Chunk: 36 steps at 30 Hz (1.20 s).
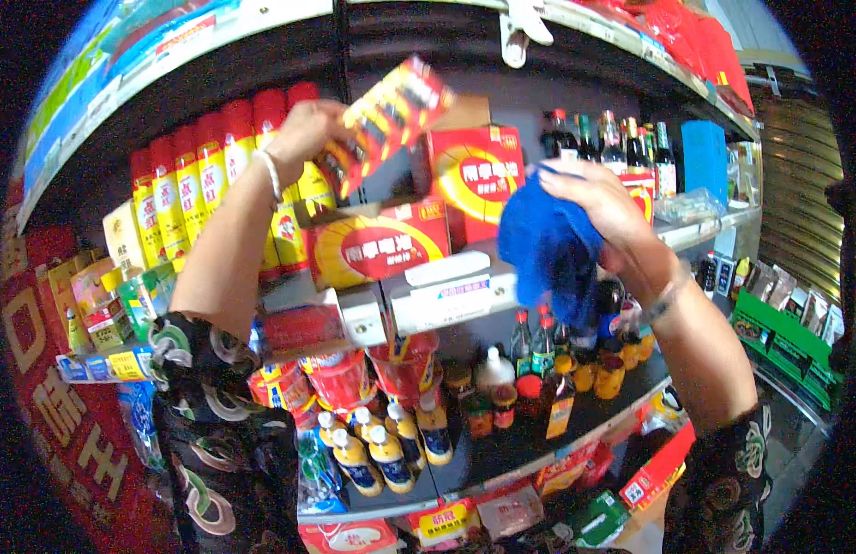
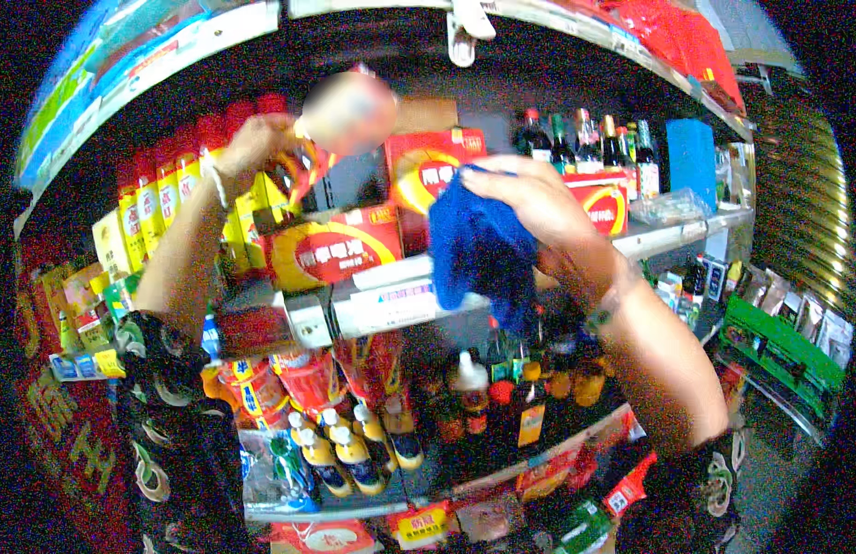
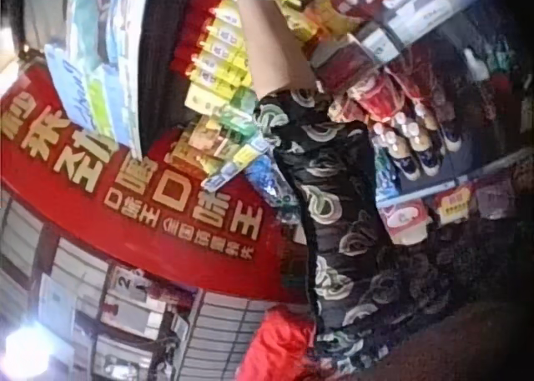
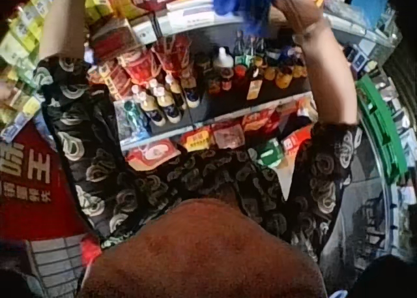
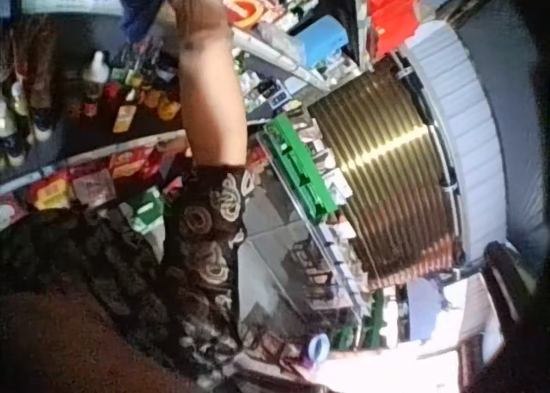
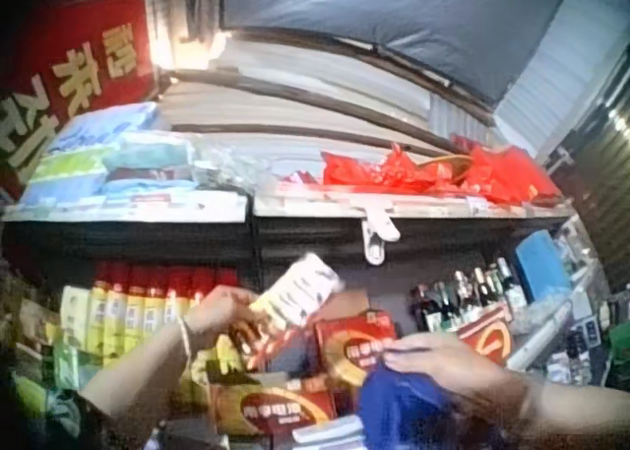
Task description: The person unpacks a red box of batteries, wipes the box and individual battery packs with a blue cloth, and places them on a shelf. They also wipe a bottle of sauce and place it on the shelf.
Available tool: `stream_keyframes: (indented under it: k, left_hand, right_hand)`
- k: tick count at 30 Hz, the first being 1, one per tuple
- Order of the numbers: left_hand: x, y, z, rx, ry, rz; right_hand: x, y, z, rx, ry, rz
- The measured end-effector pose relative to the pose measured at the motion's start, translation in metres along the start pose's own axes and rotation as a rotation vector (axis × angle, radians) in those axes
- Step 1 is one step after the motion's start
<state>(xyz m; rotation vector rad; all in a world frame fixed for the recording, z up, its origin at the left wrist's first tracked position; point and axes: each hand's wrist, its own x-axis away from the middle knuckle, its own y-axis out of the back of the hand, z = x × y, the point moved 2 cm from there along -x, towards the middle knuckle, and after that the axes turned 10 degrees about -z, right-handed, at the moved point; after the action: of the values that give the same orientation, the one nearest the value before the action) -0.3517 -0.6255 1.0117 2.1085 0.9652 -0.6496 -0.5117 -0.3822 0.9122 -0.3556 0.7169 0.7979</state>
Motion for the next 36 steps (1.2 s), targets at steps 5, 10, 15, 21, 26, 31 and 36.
stream_keyframes:
  k: [5, 10, 15, 21, 26, 31, 36]
  left_hand:
    - [-0.027, 0.027, 0.05, -0.45, -0.076, -0.089]
    - [-0.02, 0.015, 0.059, -0.333, 0.039, 0.368]
    - [-0.027, 0.015, 0.073, -0.552, 0.005, 0.58]
    - [-0.036, -0.007, 0.074, -1.209, -0.153, 0.74]
    - [-0.04, -0.011, 0.077, -0.693, 0.116, 0.609]
    - [-0.027, -0.008, 0.053, -0.617, 0.025, 0.411]
    - [-0.02, -0.001, 0.029, -1.002, -0.516, 0.07]
  right_hand:
    - [0.009, 0.044, -0.008, 0.043, -0.011, -0.23]
    - [0.028, 0.078, -0.003, -0.094, -0.096, -0.331]
    - [0.036, 0.087, -0.005, -0.066, -0.07, -0.369]
    - [0.04, 0.076, 0.001, -0.018, -0.054, -0.356]
    - [0.043, 0.078, -0.001, -0.026, -0.054, -0.37]
    - [0.047, 0.067, 0.017, 0.168, -0.059, -0.385]
    - [0.018, 0.038, 0.026, 0.92, 0.457, -0.079]
